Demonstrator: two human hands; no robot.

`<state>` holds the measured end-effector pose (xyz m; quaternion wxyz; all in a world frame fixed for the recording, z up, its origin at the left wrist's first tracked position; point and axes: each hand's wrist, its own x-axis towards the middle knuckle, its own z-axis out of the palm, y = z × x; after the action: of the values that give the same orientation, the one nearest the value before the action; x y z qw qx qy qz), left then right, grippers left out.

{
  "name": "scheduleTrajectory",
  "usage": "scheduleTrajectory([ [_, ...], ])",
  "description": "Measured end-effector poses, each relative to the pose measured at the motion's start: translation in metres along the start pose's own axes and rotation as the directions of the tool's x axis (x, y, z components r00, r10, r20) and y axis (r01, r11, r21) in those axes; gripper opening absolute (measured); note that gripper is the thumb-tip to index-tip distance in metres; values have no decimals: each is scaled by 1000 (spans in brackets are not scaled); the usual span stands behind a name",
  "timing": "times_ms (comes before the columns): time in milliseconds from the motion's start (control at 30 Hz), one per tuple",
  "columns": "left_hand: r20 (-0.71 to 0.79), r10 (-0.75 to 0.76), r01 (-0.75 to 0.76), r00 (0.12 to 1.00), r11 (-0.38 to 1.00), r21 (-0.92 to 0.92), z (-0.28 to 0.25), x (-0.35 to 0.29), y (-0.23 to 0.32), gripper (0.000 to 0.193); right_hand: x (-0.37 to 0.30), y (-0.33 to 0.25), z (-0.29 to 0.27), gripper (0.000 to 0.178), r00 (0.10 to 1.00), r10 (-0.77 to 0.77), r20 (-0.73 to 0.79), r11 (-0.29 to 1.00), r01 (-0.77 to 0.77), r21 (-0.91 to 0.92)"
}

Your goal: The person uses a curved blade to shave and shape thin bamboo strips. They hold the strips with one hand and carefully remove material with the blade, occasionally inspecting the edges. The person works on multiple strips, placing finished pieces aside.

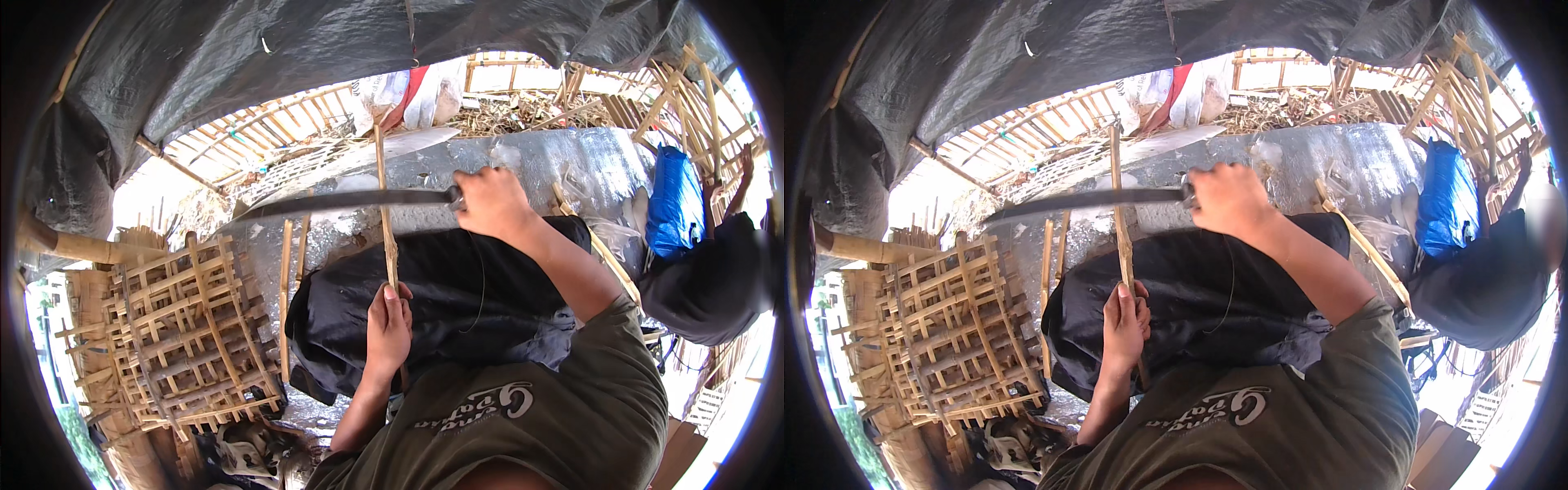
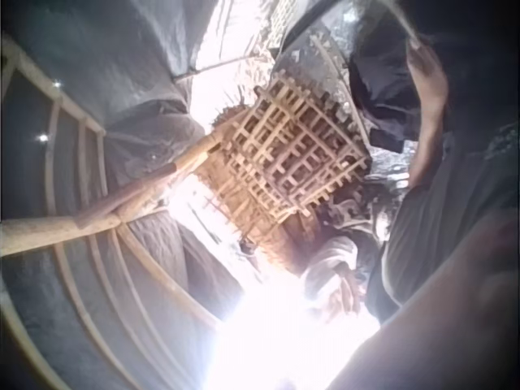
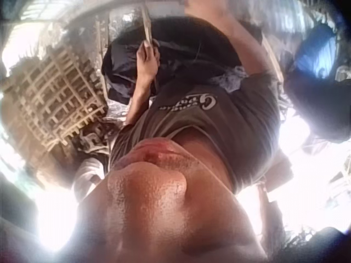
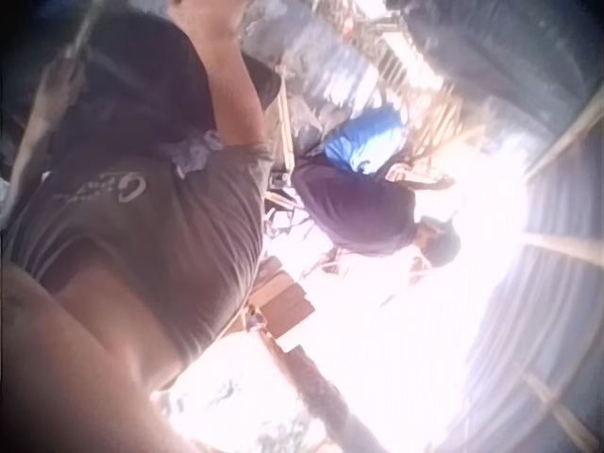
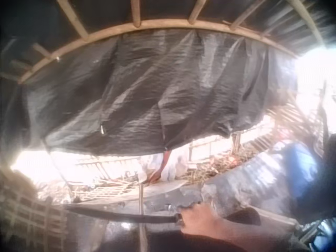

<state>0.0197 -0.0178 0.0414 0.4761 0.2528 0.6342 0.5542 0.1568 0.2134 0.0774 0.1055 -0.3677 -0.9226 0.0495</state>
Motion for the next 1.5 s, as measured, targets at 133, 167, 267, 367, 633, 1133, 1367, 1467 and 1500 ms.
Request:
scheduleTrajectory([
  [133,-65,222,-187,973,922,339,8,-8,-1,32,-4,-23,-15,30,992,-103,78,994,106,-35],
  [167,-54,282,-236,958,880,411,12,-11,0,30,-5,-27,-18,30,985,-127,115,990,132,-37],
  [267,-46,224,-200,973,932,303,19,-17,-2,30,-5,-29,-18,30,983,-164,78,985,168,-44],
  [367,-38,191,-172,981,941,290,18,-19,-4,30,-7,-23,-10,32,985,-167,42,983,170,-68],
  [633,-45,137,-123,989,965,230,12,-12,-3,29,10,-10,11,32,989,-146,15,985,147,-90],
  [1133,-117,130,-110,985,981,163,-8,-3,-9,31,74,27,17,38,993,74,87,981,-57,-186],
  [1367,-185,10,-7,983,1000,16,-41,-5,-41,39,132,228,75,43,783,617,78,787,-613,-65],
  [1467,-259,-50,32,965,997,-76,-50,-2,-24,39,115,207,65,50,770,633,79,774,-628,-75],
  [1500,-247,-86,57,965,991,-122,-46,4,-21,39,103,207,57,50,782,621,55,783,-614,-99],
])
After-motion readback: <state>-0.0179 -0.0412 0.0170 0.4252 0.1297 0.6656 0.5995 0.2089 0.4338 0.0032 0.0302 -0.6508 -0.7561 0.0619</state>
